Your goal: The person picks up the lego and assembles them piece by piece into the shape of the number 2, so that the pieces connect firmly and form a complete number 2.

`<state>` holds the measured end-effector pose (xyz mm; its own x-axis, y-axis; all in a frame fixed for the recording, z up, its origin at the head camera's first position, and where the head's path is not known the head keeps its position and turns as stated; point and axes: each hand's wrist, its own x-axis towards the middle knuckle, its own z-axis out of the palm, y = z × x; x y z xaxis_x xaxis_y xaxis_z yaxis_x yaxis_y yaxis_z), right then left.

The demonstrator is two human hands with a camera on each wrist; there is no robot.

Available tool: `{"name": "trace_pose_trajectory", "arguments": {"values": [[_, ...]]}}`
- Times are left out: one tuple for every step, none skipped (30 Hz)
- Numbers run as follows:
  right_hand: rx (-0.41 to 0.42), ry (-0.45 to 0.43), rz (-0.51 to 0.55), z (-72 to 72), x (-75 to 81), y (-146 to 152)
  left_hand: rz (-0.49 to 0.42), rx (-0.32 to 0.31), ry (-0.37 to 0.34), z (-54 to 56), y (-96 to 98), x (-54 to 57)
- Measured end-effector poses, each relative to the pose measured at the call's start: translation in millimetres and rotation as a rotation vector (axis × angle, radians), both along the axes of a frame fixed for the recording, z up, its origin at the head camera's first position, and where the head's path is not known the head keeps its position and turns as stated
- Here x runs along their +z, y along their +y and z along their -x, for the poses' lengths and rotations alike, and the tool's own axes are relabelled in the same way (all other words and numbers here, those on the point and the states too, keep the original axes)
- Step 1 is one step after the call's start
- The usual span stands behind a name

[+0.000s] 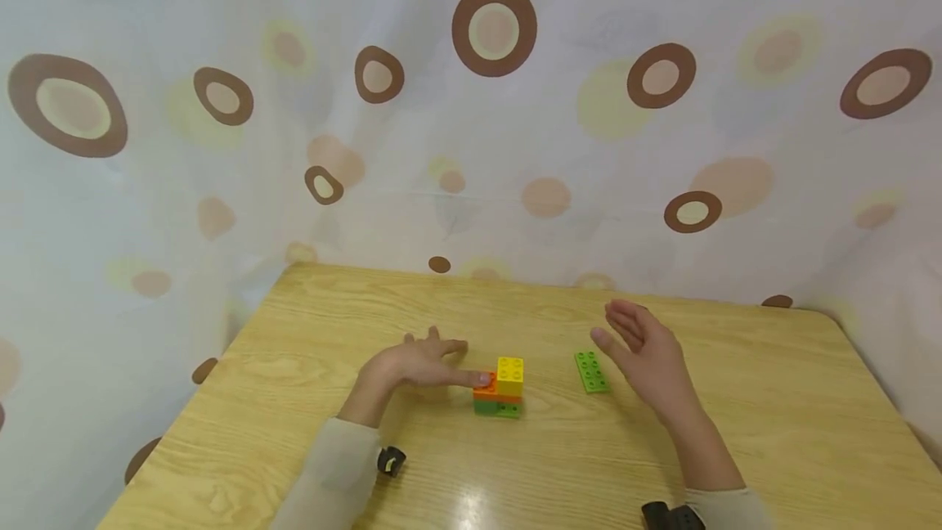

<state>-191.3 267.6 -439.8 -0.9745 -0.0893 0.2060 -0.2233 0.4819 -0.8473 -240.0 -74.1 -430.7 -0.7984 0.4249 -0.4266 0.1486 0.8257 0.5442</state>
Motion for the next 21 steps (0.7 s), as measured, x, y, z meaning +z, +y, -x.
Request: {"name": "trace_pose_trajectory", "arguments": {"values": [[-0.01,-0.038,-0.02,0.9,-2.4,1.6,-0.001,-0.007,0.003,0.5,-0.3,-0.3],[-0.019,-0.072,-0.05,1.4,-4.0,1.9,-0.001,-0.012,0.006,0.7,-0.5,-0.3],[-0.025,-0.098,-0.084,1.7,-5.2,1.0,-0.001,-0.014,0.008,0.7,-0.6,-0.2],[-0.026,-0.12,-0.118,1.9,-6.7,-0.4,-0.001,-0.017,0.01,0.8,-0.6,-0.2],[-0.025,-0.139,-0.15,2.1,-7.9,-2.1,-0.002,-0.018,0.011,0.8,-0.6,-0.2],[-0.023,-0.148,-0.178,2.1,-9.4,-4.0,-0.004,-0.014,0.007,0.6,-0.7,-0.2],[-0.021,-0.155,-0.202,2.1,-10.4,-5.6,-0.006,-0.013,0.005,0.5,-0.5,0.1],[-0.017,-0.157,-0.226,2.0,-11.1,-6.8,-0.008,-0.011,0.004,0.3,-0.5,0.1],[-0.015,-0.162,-0.244,1.6,-11.5,-8.3,-0.01,-0.007,0.0,0.2,-0.4,0.0],[-0.012,-0.168,-0.26,1.2,-11.6,-9.7,-0.01,-0.004,-0.002,0.1,-0.4,0.0],[-0.012,-0.17,-0.278,0.7,-11.5,-10.9,-0.011,-0.003,-0.004,0.1,-0.4,-0.3],[-0.014,-0.176,-0.298,0.3,-11.6,-11.9,-0.011,-0.003,-0.005,0.2,-0.4,-0.5],[-0.018,-0.182,-0.32,-0.1,-11.6,-12.8,-0.01,-0.004,-0.005,0.3,-0.4,-0.7],[-0.021,-0.188,-0.338,-0.5,-11.9,-13.5,-0.009,-0.004,-0.006,0.5,-0.4,-1.0],[-0.025,-0.2,-0.35,-1.0,-12.0,-14.4,-0.008,-0.007,-0.005,0.7,-0.4,-1.1],[-0.025,-0.205,-0.36,-1.2,-12.4,-14.7,-0.007,-0.011,-0.003,0.8,-0.4,-1.1],[-0.023,-0.209,-0.368,-1.4,-12.9,-15.0,-0.005,-0.017,-0.001,1.0,-0.4,-1.3],[-0.018,-0.211,-0.373,-1.4,-13.5,-15.1,-0.003,-0.025,0.003,1.2,-0.3,-1.2],[-0.014,-0.209,-0.375,-1.4,-14.1,-15.3,-0.001,-0.033,0.007,1.4,-0.3,-1.1],[-0.008,-0.207,-0.372,-1.4,-14.6,-15.4,-0.001,-0.037,0.009,1.5,-0.2,-1.0],[-0.002,-0.201,-0.371,-1.4,-14.9,-15.5,0.0,-0.042,0.012,1.7,-0.1,-0.9]]}}
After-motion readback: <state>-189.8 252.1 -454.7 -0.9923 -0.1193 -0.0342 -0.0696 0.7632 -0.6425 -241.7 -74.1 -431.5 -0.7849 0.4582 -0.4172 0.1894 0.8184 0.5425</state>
